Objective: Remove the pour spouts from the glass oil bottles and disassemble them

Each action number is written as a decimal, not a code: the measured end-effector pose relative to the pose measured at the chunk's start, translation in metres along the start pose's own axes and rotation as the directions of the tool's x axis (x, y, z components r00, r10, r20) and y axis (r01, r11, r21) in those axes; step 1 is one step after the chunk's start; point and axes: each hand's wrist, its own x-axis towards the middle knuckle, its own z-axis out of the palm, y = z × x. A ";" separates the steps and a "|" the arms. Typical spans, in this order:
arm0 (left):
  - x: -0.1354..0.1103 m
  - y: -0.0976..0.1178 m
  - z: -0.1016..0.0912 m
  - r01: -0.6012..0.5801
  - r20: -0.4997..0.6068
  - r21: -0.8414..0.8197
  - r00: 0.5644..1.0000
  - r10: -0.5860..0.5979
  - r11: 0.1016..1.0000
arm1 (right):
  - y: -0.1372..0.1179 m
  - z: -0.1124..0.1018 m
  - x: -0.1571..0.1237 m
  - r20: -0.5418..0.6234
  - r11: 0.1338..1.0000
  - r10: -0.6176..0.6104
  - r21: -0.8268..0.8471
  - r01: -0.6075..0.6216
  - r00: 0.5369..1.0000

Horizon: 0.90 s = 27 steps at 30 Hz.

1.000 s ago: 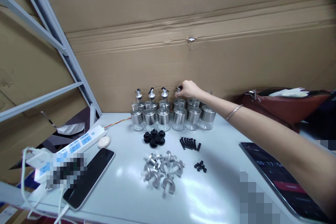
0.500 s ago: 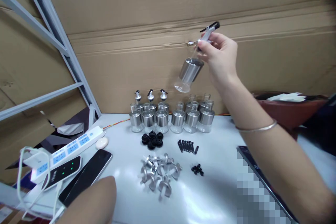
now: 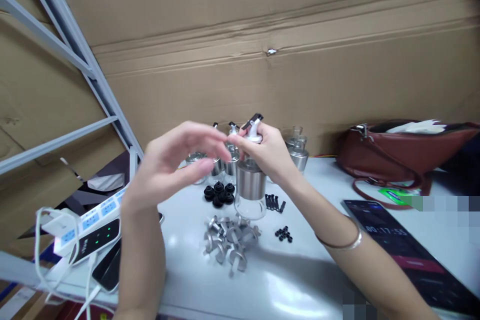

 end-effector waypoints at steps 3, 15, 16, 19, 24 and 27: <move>0.022 -0.021 0.014 0.201 0.154 0.256 0.957 -0.245 0.946 | 0.005 0.004 -0.005 0.082 0.993 0.101 0.051 -0.106 0.992; 0.035 -0.052 0.057 0.280 0.581 0.058 0.771 -0.261 0.958 | 0.001 0.008 -0.021 0.085 0.997 -0.077 0.025 0.076 0.993; 0.035 -0.051 0.057 0.299 0.587 0.066 0.760 -0.279 0.952 | 0.001 0.009 -0.022 0.072 0.996 -0.083 0.015 0.083 0.994; 0.035 -0.056 0.063 0.286 0.551 0.064 0.789 -0.273 0.956 | 0.001 0.012 -0.025 -0.007 0.995 -0.103 -0.020 0.103 0.995; 0.037 -0.071 0.085 0.194 0.400 -0.057 0.903 -0.155 0.979 | -0.005 0.003 -0.022 -0.021 0.991 -0.063 -0.117 0.060 0.998; 0.039 -0.073 0.090 0.338 0.608 -0.266 0.785 -0.115 0.903 | -0.008 -0.011 -0.015 0.204 0.995 0.083 -0.068 -0.070 0.975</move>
